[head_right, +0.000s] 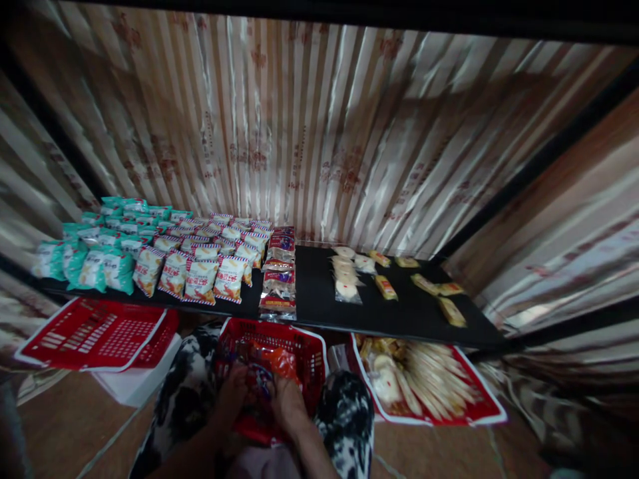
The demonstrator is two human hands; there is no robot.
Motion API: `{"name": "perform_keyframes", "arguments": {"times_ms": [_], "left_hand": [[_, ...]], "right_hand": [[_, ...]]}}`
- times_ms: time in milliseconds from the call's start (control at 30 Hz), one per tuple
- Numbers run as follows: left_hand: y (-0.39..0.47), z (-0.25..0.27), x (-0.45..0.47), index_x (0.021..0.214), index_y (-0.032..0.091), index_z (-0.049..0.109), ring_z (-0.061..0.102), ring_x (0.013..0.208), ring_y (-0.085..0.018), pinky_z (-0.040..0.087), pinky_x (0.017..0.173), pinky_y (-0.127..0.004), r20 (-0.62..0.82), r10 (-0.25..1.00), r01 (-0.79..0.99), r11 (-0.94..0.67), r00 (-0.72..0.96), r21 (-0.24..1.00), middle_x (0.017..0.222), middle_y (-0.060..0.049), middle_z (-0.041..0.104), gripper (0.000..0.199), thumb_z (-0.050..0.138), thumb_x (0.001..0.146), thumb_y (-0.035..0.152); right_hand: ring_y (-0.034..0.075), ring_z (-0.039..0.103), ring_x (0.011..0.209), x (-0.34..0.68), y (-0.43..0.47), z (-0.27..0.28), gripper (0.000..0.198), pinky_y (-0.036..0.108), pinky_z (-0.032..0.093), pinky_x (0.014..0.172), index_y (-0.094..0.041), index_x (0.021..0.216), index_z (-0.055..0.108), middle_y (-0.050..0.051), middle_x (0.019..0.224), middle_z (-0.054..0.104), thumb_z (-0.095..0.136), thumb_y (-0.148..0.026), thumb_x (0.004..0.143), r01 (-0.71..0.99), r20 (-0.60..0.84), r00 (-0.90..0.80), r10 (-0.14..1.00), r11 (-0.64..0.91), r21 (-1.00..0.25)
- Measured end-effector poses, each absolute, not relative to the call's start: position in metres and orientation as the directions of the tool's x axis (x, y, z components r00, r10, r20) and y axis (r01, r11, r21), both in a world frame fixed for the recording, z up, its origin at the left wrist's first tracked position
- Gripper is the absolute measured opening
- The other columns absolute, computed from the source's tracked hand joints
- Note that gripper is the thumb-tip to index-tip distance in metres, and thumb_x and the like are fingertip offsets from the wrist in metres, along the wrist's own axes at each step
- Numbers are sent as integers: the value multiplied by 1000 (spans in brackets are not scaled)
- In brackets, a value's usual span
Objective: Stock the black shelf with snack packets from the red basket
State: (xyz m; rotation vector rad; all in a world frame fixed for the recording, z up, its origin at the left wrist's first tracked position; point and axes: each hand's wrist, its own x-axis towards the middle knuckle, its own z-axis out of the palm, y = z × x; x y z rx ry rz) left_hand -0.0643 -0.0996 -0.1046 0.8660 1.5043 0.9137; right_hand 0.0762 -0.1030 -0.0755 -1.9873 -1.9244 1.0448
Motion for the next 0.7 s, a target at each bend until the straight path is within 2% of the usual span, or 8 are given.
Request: {"name": "perform_keyframes", "arguments": {"times_ms": [100, 167, 233, 300, 433, 567, 700], "left_hand": [[-99, -82, -67, 84, 18, 61, 62, 74, -20, 50, 68, -29, -431, 902, -84, 428, -26, 900, 74, -2, 68, 31, 55, 54, 22], [-100, -66, -68, 83, 17, 62, 62, 71, -20, 49, 67, -30, -444, 889, -199, 458, 116, 866, 71, -2, 67, 31, 60, 55, 30], [-101, -51, -68, 83, 17, 62, 62, 73, -20, 49, 71, -31, -394, 881, -306, 464, 264, 831, 75, -3, 68, 33, 64, 57, 37], [-100, -39, -67, 87, 16, 62, 63, 76, -20, 48, 75, -31, -349, 881, -356, 453, 319, 817, 78, -4, 69, 38, 67, 60, 43], [-91, -20, -63, 86, 16, 62, 63, 78, -20, 48, 74, -30, -298, 921, -333, 371, 251, 867, 81, -5, 69, 40, 67, 63, 49], [-78, -6, -57, 85, 15, 62, 62, 75, -18, 47, 67, -26, -235, 955, -201, 270, 182, 942, 80, -4, 67, 36, 61, 70, 48], [-66, 2, -46, 94, 15, 61, 61, 75, -17, 48, 68, -26, -166, 963, -197, 209, 211, 958, 82, -3, 67, 32, 56, 76, 42]], "right_hand": [[19, 63, 72, 87, -96, -41, 29, 27, 44, 68, -18, 79, 64, 6, 77, 69, 41, -34, 84, 644, -233, -142, 962, -89, -760], [18, 60, 70, 92, -90, -19, 32, 28, 45, 68, -18, 76, 62, 3, 74, 67, 45, -45, 82, 480, -167, -155, 974, -74, -874], [18, 60, 68, 95, -83, 1, 37, 29, 46, 67, -18, 79, 62, 2, 74, 67, 50, -52, 77, 295, -148, -126, 981, -105, -950], [18, 60, 67, 96, -77, 17, 38, 29, 47, 65, -18, 83, 62, 1, 74, 67, 56, -54, 73, 145, -158, -97, 983, -143, -979], [18, 62, 70, 94, -72, 33, 42, 31, 49, 67, -19, 93, 61, 2, 82, 69, 67, -51, 66, -17, -176, -35, 984, -177, -984], [21, 63, 80, 95, -71, 32, 48, 34, 50, 73, -20, 104, 57, 4, 93, 69, 69, -47, 66, -48, -128, 98, 987, -124, -991], [20, 63, 74, 102, -60, 37, 46, 31, 51, 66, -21, 99, 55, 3, 90, 69, 72, -44, 63, -53, -120, 214, 969, -111, -992]]}}
